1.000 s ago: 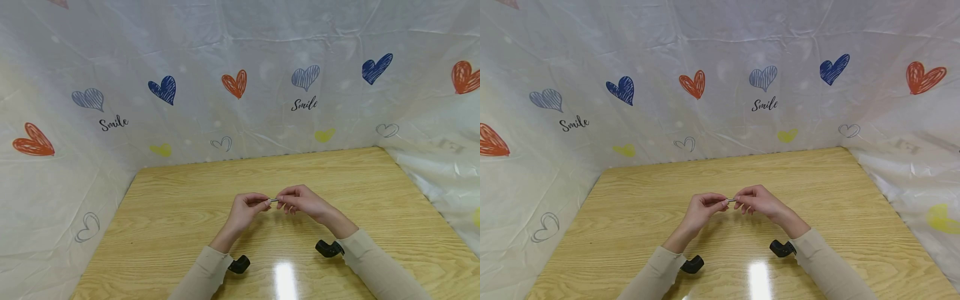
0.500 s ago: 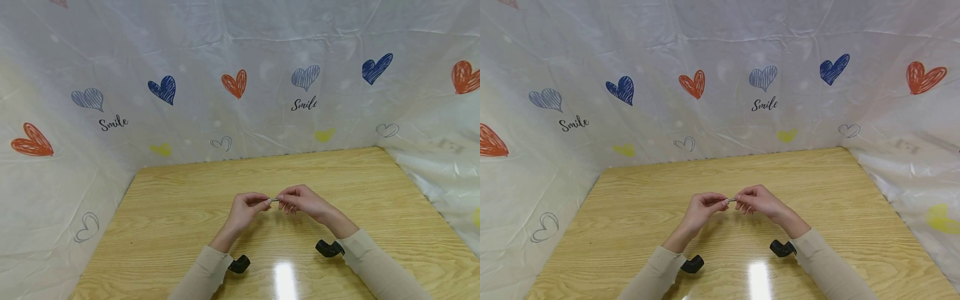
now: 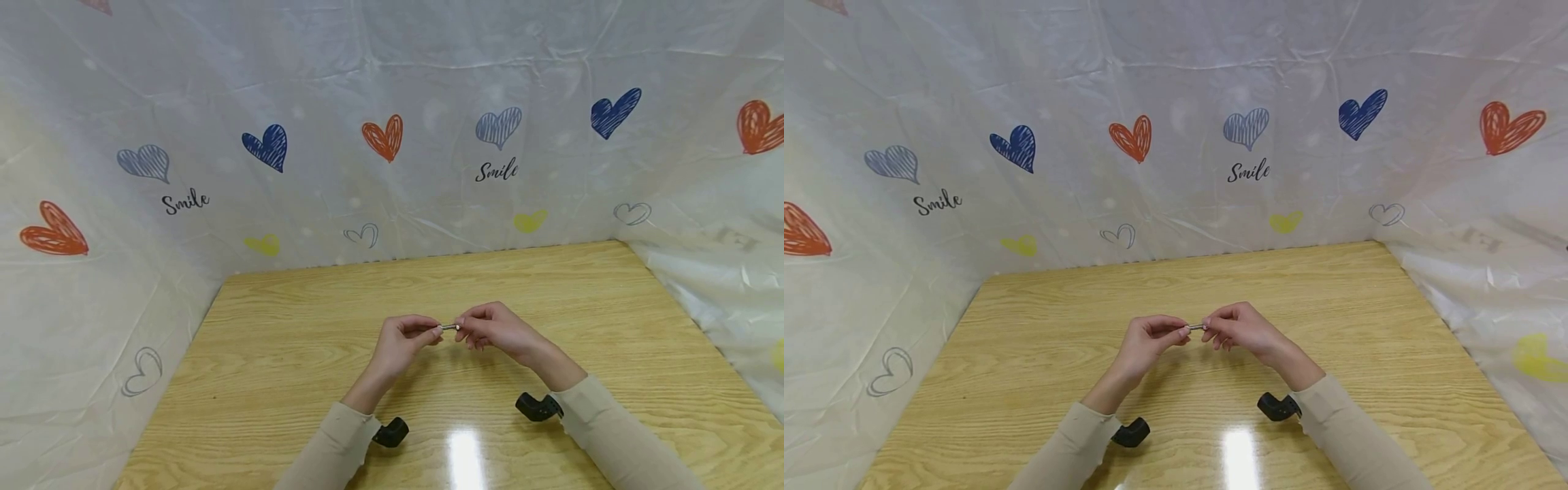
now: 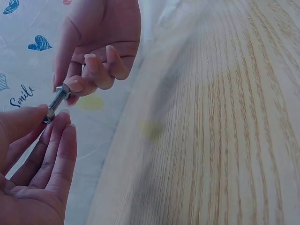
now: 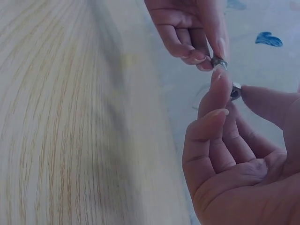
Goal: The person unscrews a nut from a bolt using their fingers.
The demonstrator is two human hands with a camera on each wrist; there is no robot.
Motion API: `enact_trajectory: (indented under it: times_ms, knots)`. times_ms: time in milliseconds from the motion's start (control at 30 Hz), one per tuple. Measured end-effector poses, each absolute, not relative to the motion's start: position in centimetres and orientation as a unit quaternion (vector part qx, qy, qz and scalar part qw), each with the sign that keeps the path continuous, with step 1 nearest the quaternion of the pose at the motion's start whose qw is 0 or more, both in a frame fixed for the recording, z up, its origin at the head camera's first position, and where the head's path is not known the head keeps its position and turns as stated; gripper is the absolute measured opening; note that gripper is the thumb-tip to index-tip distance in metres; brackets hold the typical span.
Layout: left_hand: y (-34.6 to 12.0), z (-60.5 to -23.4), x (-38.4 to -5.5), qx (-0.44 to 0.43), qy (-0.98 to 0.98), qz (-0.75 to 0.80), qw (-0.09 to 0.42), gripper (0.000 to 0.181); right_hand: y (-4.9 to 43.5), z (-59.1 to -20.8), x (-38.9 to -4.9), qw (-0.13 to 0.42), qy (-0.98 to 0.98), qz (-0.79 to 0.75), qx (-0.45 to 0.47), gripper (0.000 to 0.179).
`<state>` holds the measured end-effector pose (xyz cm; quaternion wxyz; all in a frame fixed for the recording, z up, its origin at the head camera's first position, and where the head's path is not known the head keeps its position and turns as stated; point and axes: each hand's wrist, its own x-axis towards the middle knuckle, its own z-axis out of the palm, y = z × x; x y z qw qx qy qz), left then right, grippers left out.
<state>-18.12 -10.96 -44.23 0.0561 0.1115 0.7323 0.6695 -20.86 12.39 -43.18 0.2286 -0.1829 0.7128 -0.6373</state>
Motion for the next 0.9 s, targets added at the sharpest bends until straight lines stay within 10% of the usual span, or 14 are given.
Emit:
enact_trajectory:
  times_ms: [900]
  knots:
    - [-12.6, -48.2, -18.7, 0.004, 0.729, 0.684, 0.018, 0.017, 14.0, -43.8, -20.5, 0.217, 0.761, -0.588, -0.169, 0.036]
